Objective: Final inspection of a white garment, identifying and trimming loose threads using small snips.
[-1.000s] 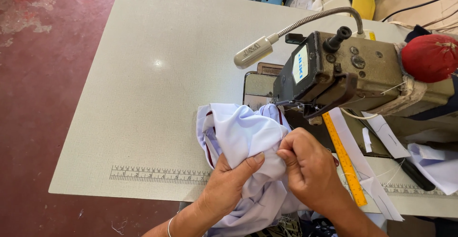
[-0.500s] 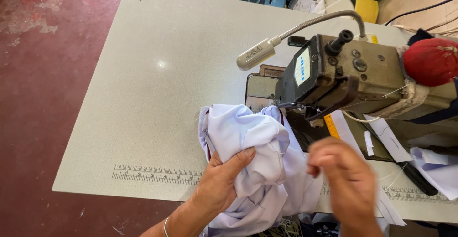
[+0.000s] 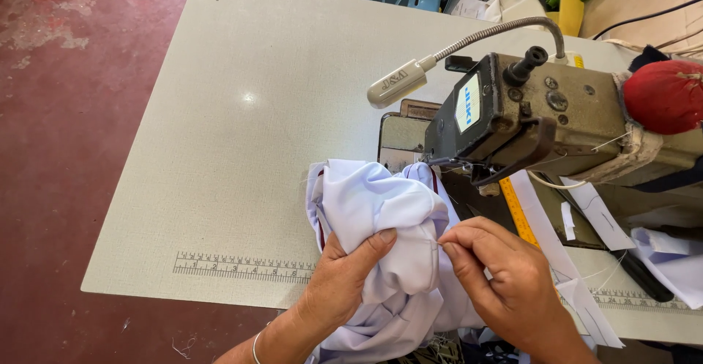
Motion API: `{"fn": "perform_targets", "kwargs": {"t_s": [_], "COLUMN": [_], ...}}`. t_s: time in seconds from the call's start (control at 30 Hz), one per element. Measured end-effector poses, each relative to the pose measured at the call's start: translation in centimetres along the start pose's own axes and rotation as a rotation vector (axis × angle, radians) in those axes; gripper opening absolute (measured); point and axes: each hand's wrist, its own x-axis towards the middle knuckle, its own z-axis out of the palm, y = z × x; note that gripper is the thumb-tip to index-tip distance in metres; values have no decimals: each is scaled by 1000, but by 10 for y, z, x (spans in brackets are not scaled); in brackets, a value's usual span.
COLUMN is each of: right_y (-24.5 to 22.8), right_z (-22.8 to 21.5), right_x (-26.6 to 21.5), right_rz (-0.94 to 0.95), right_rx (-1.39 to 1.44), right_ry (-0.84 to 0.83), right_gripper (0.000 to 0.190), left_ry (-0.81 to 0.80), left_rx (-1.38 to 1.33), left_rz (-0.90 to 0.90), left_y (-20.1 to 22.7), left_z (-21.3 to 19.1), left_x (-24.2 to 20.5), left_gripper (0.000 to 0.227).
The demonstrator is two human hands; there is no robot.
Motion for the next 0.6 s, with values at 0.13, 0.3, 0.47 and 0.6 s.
{"fn": "perform_targets", "kwargs": {"t_s": [0.13, 0.3, 0.47, 0.6], "right_y": [-2, -5, 8, 28], "right_z": [-7, -9, -29, -59], "right_x": [0, 1, -3, 12], "right_rz": [2, 108, -79, -366], "right_rx": [36, 532, 1121, 1186], "right_ry": [-94, -75, 36, -479], "right_gripper": [16, 15, 18, 39], "left_ry": [-13, -31, 72, 27], "left_rx": [90, 521, 211, -118], "left_rz": [88, 150, 2, -48], "left_y": [2, 10, 5, 2], "left_z": [1, 2, 0, -11], "left_x": [-1, -6, 7, 14], "left_gripper": [43, 34, 42, 40]}}
